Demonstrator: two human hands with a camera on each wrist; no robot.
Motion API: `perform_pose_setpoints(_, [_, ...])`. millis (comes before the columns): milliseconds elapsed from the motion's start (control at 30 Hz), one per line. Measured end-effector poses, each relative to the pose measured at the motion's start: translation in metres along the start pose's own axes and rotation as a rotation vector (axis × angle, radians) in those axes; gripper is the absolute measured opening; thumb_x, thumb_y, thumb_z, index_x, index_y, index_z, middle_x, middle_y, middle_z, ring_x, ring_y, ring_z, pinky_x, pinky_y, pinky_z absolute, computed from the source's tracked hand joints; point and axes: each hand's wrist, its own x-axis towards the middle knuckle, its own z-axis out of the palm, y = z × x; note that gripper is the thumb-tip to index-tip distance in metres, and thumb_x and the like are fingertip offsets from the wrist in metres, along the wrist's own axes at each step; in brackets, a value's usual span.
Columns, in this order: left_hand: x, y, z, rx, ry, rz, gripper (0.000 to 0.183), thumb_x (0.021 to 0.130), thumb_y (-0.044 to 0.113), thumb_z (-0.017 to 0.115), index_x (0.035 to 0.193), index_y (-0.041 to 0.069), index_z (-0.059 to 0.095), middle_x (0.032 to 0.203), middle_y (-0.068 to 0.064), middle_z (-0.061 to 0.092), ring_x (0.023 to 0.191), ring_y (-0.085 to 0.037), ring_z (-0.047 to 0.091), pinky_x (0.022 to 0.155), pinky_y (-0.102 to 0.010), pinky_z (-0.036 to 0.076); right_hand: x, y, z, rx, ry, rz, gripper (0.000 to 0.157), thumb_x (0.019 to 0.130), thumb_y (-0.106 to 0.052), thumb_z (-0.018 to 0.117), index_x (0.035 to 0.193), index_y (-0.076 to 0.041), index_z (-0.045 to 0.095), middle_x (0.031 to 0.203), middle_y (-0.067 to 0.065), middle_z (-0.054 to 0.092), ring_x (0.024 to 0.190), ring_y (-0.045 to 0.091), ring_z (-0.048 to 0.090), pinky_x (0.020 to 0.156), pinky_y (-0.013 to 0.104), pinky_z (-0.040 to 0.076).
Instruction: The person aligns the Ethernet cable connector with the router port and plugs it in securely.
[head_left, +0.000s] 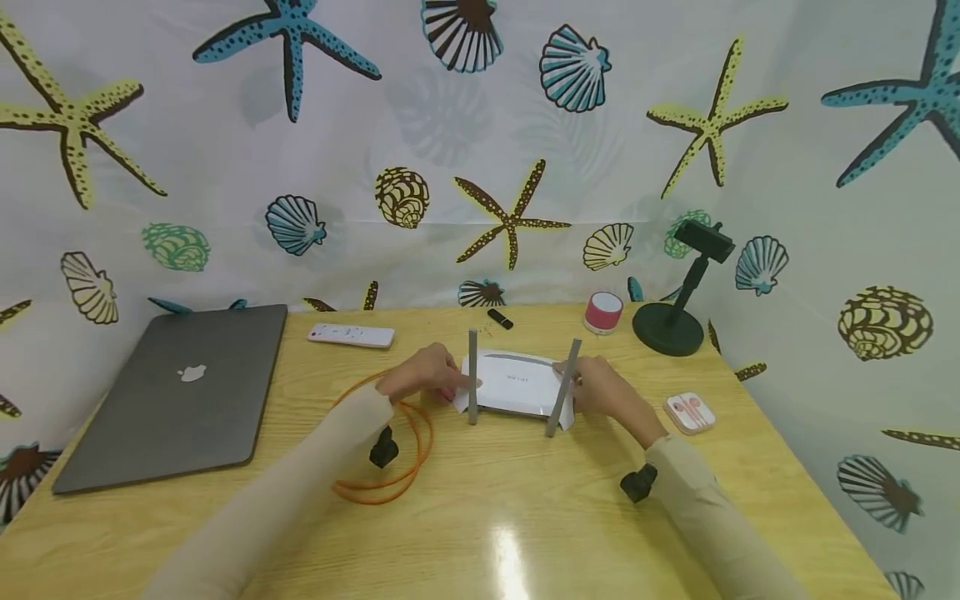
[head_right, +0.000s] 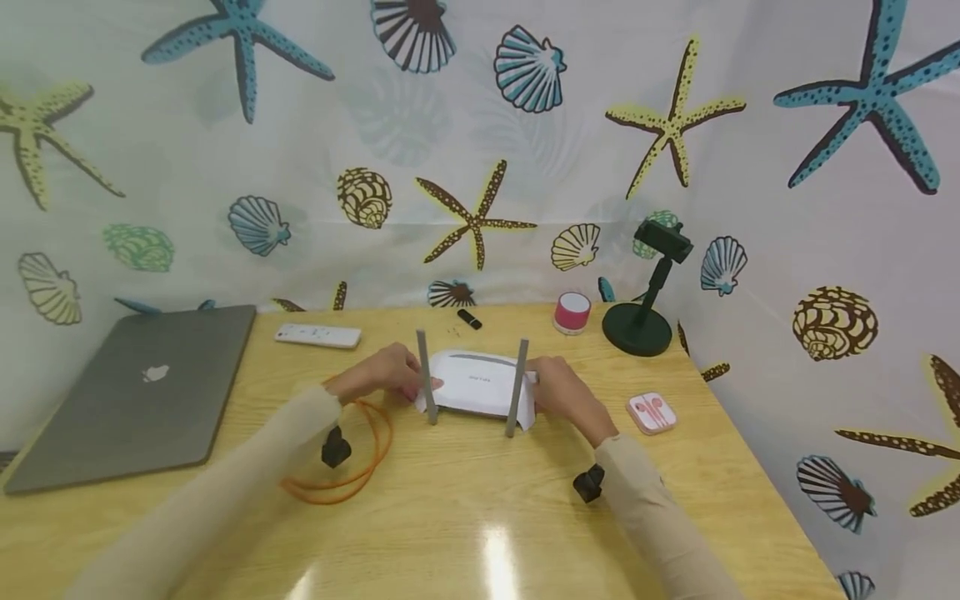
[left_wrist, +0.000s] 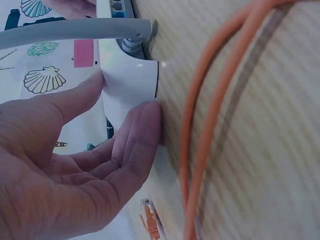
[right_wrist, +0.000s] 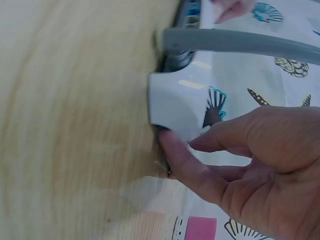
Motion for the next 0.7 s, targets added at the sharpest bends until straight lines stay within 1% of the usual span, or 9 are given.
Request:
perform_pose_setpoints(100, [-0.008, -0.002, 0.002, 0.011, 0.011, -0.007, 0.036, 0.085, 0.033, 0.076, 0.079, -0.003, 0.073, 0.075, -0.015, 0.073, 0.066, -0.023, 0.07, 0.067, -0.032, 0.059, 0.002, -0.001, 0.0, 0.108, -0.024, 0.061, 0.042, 0.094, -0.014, 0.065, 0.132, 0.002, 0.059, 0.122, 0.023, 0.067, 0.089, 0.023, 0.066, 0.074, 0.033, 0.056])
perform_pose_setpoints(200, [-0.014, -0.005, 0.006, 0.009, 0.02, 0.006, 0.035, 0.086, 0.028, 0.075, 0.075, -0.004, 0.072, 0.072, -0.016, 0.073, 0.062, -0.023, 0.069, 0.061, -0.03, 0.057, 0.005, 0.0, 0.003, 0.122, -0.045, 0.124, 0.059, 0.09, -0.034, 0.071, 0.135, 0.003, 0.056, 0.134, 0.023, 0.059, 0.118, 0.033, 0.06, 0.097, 0.045, 0.051])
perform_pose_setpoints(267, [-0.017, -0.006, 0.01, 0.001, 0.03, 0.006, 0.034, 0.087, 0.026, 0.075, 0.073, -0.004, 0.071, 0.07, -0.015, 0.073, 0.059, -0.021, 0.067, 0.057, -0.029, 0.056, 0.007, -0.001, 0.004, 0.067, -0.045, 0.145, 0.067, 0.086, -0.041, 0.074, 0.133, 0.004, 0.056, 0.135, 0.023, 0.058, 0.123, 0.036, 0.056, 0.102, 0.049, 0.048])
perform_pose_setpoints(300, [-0.017, -0.006, 0.012, -0.005, 0.035, 0.009, 0.034, 0.087, 0.025, 0.075, 0.072, -0.005, 0.07, 0.07, -0.016, 0.072, 0.058, -0.021, 0.067, 0.056, -0.029, 0.056, 0.007, -0.001, 0.004, 0.041, -0.048, 0.156, 0.067, 0.085, -0.042, 0.075, 0.13, 0.005, 0.058, 0.13, 0.023, 0.062, 0.118, 0.036, 0.059, 0.1, 0.048, 0.049])
perform_pose_setpoints(367, [-0.018, -0.006, 0.015, -0.013, 0.045, 0.0, 0.033, 0.087, 0.024, 0.075, 0.073, -0.005, 0.069, 0.069, -0.016, 0.072, 0.056, -0.02, 0.066, 0.055, -0.029, 0.057, 0.009, -0.004, 0.002, -0.025, -0.068, 0.166, 0.057, 0.086, -0.043, 0.074, 0.115, 0.005, 0.065, 0.109, 0.02, 0.069, 0.098, 0.03, 0.065, 0.088, 0.041, 0.054])
perform_pose_setpoints(433, [-0.018, -0.004, 0.018, -0.012, 0.054, -0.016, 0.032, 0.086, 0.025, 0.076, 0.074, -0.003, 0.07, 0.07, -0.015, 0.072, 0.056, -0.018, 0.066, 0.056, -0.029, 0.058, 0.01, -0.005, 0.0, -0.03, -0.091, 0.201, 0.045, 0.086, -0.041, 0.074, 0.096, 0.003, 0.069, 0.086, 0.013, 0.07, 0.078, 0.023, 0.064, 0.073, 0.034, 0.054])
perform_pose_setpoints(500, [-0.017, -0.003, 0.019, -0.003, 0.065, -0.023, 0.032, 0.086, 0.026, 0.076, 0.074, -0.003, 0.069, 0.07, -0.014, 0.072, 0.056, -0.017, 0.066, 0.056, -0.028, 0.057, 0.011, -0.006, -0.003, 0.014, -0.12, 0.249, 0.04, 0.087, -0.04, 0.074, 0.081, -0.001, 0.068, 0.071, 0.007, 0.066, 0.065, 0.016, 0.059, 0.063, 0.028, 0.051])
perform_pose_setpoints(600, [-0.015, -0.002, 0.02, 0.003, 0.078, -0.029, 0.031, 0.086, 0.026, 0.077, 0.075, -0.002, 0.069, 0.071, -0.014, 0.072, 0.057, -0.018, 0.067, 0.056, -0.028, 0.057, 0.013, -0.007, -0.005, 0.083, -0.15, 0.301, 0.037, 0.087, -0.04, 0.073, 0.077, -0.004, 0.07, 0.067, 0.005, 0.066, 0.062, 0.014, 0.061, 0.061, 0.025, 0.052])
perform_pose_setpoints(700, [-0.015, -0.002, 0.019, 0.004, 0.087, -0.031, 0.031, 0.086, 0.025, 0.076, 0.075, -0.003, 0.068, 0.071, -0.014, 0.072, 0.057, -0.018, 0.067, 0.055, -0.028, 0.057, 0.015, -0.007, -0.007, 0.068, -0.165, 0.288, 0.039, 0.087, -0.042, 0.072, 0.078, -0.004, 0.071, 0.068, 0.007, 0.068, 0.06, 0.014, 0.062, 0.06, 0.024, 0.052])
